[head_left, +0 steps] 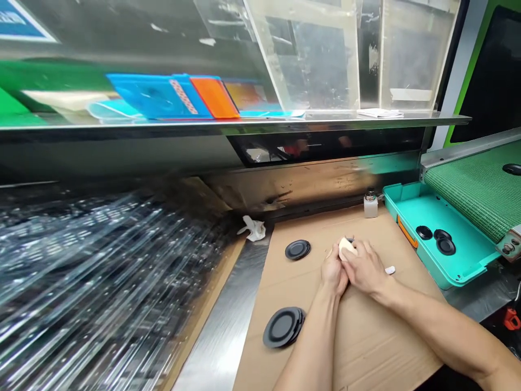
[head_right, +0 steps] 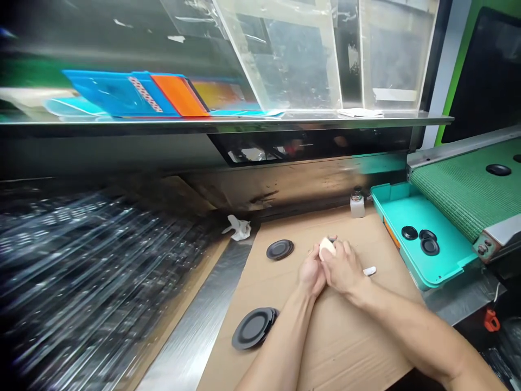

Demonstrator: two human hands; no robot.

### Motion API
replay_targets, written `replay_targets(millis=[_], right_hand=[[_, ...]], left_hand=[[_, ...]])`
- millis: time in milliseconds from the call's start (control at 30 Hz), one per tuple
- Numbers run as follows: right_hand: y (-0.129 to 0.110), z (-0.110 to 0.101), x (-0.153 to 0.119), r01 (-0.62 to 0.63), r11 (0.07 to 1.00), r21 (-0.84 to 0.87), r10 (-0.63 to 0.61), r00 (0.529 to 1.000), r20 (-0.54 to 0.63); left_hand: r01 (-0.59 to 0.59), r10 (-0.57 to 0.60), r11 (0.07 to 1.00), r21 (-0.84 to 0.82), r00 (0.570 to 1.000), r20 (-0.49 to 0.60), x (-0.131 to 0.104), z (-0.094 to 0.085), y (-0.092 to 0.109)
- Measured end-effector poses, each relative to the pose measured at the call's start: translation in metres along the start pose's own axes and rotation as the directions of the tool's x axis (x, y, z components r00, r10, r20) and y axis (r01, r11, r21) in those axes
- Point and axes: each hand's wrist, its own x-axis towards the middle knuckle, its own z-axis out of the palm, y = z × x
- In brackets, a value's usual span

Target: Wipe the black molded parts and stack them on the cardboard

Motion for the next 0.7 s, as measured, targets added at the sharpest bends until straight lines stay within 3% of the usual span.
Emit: replay_targets(millis=[167, 267, 367, 533, 700], right_hand=[[0.017, 0.005, 0.006, -0.09, 0.972, 0.218, 0.105, 0.993, -0.054], [0.019, 0.007, 0.007, -0.034, 0.943, 0.33, 0.027, 0.999, 0.026], [0.015, 0.003, 0.007, -0.088, 0.955, 0.284, 0.078, 0.996, 0.045], [0.017, -0.005, 0.006, -0.12, 0.966, 0.228, 0.099, 0.99, 0.1], [0.028, -0.016, 0.008, -0.183, 0.962, 0.202, 0.171, 0.982, 0.076]], left_hand=[[-0.04, 0.04, 0.999, 0.001, 0.999, 0.002, 0.001, 0.004, -0.008], [-0.034, 0.034, 0.999, 0.0, 0.999, 0.013, 0.0, 0.007, -0.013], [-0.058, 0.058, 0.998, 0.004, 0.998, 0.032, 0.0, 0.008, -0.015], [-0.078, 0.079, 0.997, 0.025, 0.996, -0.035, 0.0, 0.008, -0.014], [-0.049, 0.047, 0.999, -0.016, 0.997, -0.069, 0.0, 0.007, 0.003]])
